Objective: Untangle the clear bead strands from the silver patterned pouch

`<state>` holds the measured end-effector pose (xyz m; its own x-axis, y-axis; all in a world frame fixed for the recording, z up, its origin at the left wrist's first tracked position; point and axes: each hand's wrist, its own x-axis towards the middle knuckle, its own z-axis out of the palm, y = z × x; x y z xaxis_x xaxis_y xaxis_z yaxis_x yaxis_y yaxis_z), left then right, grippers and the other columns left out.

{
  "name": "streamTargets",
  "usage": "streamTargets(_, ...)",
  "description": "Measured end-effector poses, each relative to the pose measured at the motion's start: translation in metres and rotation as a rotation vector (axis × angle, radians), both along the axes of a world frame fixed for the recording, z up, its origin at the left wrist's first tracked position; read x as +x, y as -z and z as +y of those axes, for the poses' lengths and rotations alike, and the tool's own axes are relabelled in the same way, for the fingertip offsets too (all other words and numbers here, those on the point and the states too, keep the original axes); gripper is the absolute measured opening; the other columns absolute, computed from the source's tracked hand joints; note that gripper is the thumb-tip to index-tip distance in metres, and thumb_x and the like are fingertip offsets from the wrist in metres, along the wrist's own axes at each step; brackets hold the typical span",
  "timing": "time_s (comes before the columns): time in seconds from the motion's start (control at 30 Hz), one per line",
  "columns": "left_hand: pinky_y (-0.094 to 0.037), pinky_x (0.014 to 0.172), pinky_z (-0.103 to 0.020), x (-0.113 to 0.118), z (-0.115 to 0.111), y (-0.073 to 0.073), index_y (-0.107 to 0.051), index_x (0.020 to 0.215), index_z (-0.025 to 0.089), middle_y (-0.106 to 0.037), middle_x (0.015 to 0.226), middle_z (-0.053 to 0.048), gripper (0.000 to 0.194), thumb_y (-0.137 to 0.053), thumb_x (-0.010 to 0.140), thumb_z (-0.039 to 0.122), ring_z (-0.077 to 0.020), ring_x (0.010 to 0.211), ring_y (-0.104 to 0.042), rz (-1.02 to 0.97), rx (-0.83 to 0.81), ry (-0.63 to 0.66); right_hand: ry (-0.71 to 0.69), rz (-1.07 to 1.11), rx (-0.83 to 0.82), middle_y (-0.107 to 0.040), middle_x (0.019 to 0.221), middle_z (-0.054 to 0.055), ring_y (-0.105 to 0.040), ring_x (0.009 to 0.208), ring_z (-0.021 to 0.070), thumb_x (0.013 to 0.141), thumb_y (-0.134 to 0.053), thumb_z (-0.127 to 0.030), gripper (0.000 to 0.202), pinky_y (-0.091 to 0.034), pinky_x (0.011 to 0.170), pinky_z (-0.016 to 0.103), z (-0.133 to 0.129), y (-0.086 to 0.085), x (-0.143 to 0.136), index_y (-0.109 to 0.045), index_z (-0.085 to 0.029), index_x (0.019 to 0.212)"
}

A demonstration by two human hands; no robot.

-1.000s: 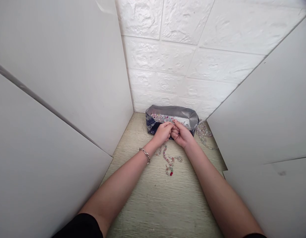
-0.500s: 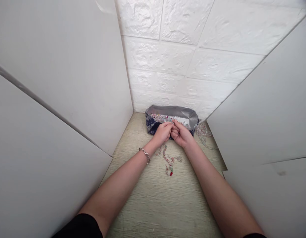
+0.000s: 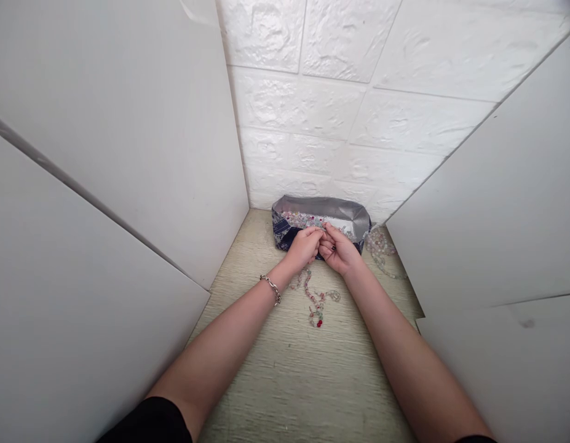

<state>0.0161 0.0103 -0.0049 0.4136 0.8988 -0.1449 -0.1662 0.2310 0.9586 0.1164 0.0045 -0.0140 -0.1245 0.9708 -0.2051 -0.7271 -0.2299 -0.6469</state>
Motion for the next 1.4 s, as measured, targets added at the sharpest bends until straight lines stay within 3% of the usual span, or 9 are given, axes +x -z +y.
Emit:
streamTargets(0.7, -0.018, 0.027, -0.015, -0.0004, -0.0013, -0.0028, -0.040, 0.061, 0.017, -0.025, 0.038, 0.009, 0.013, -0.038, 0.073, 0.021, -0.0020, 0.026, -0.021, 0.011, -0.010, -0.014, 0.003, -0.098, 0.059, -0.035, 0.042, -0.010, -0.023, 0.032, -0.0005, 0.064, -0.064, -0.023, 0.020, -0.021, 0.028, 0.010, -0.0008, 0.0000, -0.0019, -0.045, -0.015, 0.064)
streamTargets(1.4, -0.016, 0.029, -0.015, -0.0009, -0.0020, -0.0056, -0.039, 0.061, 0.017, -0.025, 0.038, 0.010, 0.012, -0.037, 0.072, 0.020, -0.0013, 0.026, -0.022, -0.006, -0.044, -0.019, 0.004, -0.134, 0.060, -0.035, 0.042, -0.010, -0.022, 0.031, -0.0003, 0.063, -0.065, -0.024, 0.021, -0.021, 0.028, 0.010, -0.0016, -0.0006, -0.0029, -0.046, -0.015, 0.063)
